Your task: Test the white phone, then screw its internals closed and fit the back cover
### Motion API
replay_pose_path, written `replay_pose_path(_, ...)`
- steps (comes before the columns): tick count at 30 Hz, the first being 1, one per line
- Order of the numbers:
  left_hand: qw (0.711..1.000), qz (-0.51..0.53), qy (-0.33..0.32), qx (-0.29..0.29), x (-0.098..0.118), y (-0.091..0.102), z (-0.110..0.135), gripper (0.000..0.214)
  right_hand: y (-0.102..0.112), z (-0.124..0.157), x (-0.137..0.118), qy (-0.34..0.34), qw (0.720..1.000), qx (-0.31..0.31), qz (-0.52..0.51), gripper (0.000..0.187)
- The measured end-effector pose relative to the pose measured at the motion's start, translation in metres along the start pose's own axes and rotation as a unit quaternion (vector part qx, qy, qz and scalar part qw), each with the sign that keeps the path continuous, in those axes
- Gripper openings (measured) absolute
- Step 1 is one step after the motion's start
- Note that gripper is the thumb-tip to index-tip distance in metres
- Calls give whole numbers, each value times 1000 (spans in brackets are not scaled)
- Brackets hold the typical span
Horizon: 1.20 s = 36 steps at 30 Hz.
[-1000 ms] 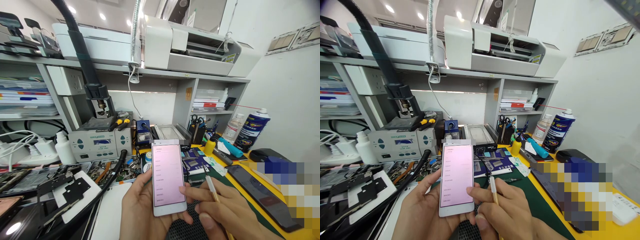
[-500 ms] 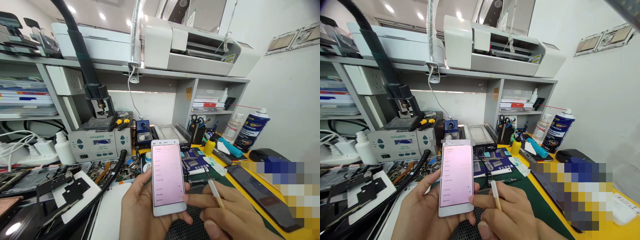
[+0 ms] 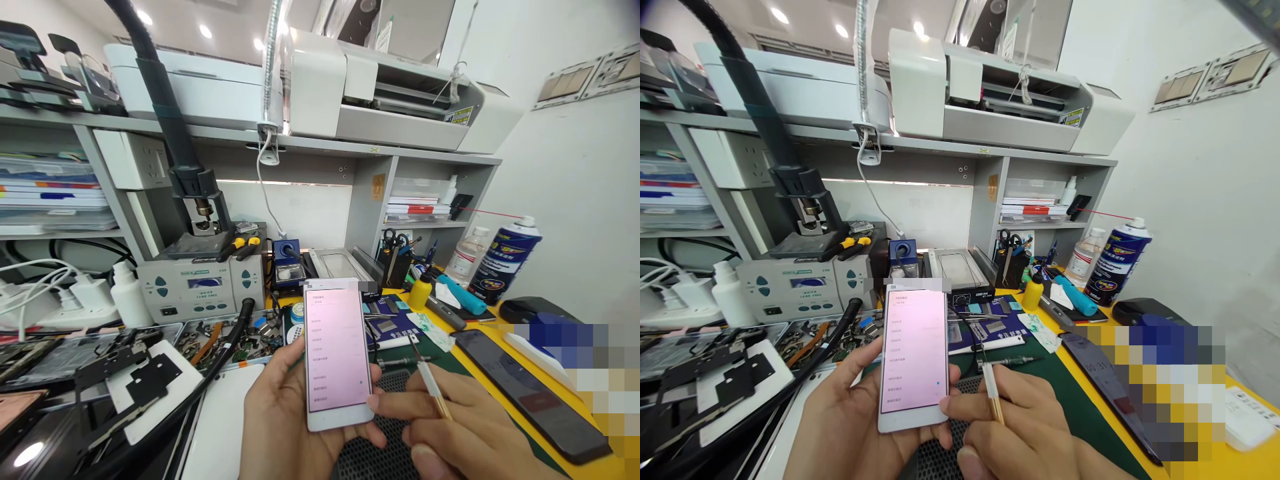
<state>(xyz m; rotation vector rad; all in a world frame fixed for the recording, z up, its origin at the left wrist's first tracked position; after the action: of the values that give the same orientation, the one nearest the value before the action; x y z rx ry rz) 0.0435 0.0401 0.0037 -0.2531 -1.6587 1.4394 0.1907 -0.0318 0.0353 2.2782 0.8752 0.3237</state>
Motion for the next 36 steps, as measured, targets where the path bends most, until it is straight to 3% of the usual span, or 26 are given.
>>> replay_pose_path(12, 1000, 19, 2, 0, 1, -1, 0, 59, -9, 7, 0, -44, 998, 39, -12, 25)
replay_pose_path(16, 1000, 1, 0, 0, 0, 1, 0, 59, -3, 3, 0, -4, 1000, 2, -8, 22)
replay_pose_path(36, 1000, 11, 4, -13, -1, 2, 0, 59, -4, -3, 1, 15, 1000, 6, 6, 24)
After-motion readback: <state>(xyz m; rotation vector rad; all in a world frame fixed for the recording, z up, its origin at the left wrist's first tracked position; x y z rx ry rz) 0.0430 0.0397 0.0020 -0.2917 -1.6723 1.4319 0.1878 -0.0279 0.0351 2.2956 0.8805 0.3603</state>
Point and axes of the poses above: each hand's wrist, its own z-axis away from the middle knuckle, its own y-axis out of the back of the hand, x = y × z, the point moved 3 cm from there along -z, towards the middle knuckle, and after that the axes turned 1 degree about -x, right-handed, at the moved point
